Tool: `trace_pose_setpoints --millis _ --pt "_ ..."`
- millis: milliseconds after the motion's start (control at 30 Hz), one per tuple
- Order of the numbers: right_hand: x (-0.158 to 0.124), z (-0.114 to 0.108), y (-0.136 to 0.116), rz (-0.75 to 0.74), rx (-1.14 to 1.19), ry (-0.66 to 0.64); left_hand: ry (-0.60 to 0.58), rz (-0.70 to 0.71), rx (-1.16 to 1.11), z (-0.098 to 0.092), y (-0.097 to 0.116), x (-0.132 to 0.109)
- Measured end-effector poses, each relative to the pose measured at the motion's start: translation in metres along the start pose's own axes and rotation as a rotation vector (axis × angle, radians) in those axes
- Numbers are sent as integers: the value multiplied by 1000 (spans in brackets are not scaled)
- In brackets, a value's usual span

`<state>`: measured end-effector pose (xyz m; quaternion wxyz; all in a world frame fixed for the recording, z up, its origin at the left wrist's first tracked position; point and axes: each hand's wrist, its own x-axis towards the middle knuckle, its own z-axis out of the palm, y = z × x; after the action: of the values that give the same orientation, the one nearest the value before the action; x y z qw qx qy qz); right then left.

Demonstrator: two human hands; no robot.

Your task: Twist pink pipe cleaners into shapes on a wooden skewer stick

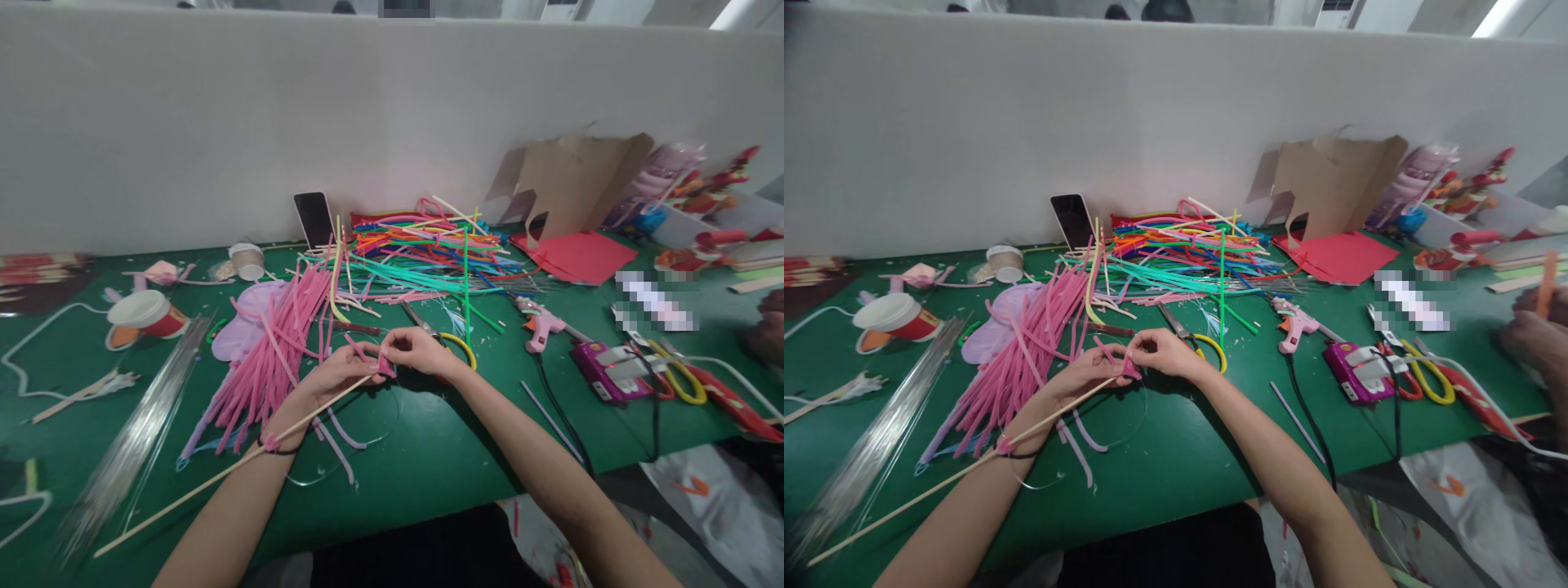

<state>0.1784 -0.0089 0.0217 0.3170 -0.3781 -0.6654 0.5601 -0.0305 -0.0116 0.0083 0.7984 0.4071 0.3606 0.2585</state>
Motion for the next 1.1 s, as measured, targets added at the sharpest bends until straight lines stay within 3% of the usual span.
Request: trace_pose_setpoints --millis 700,1100 --pt "-4 -3 -9 11 98 -65 -33 11 -17 3 2 -2" --pt "-7 1 -15 -67 -68 65 -5 25 -46 5 2 -2"
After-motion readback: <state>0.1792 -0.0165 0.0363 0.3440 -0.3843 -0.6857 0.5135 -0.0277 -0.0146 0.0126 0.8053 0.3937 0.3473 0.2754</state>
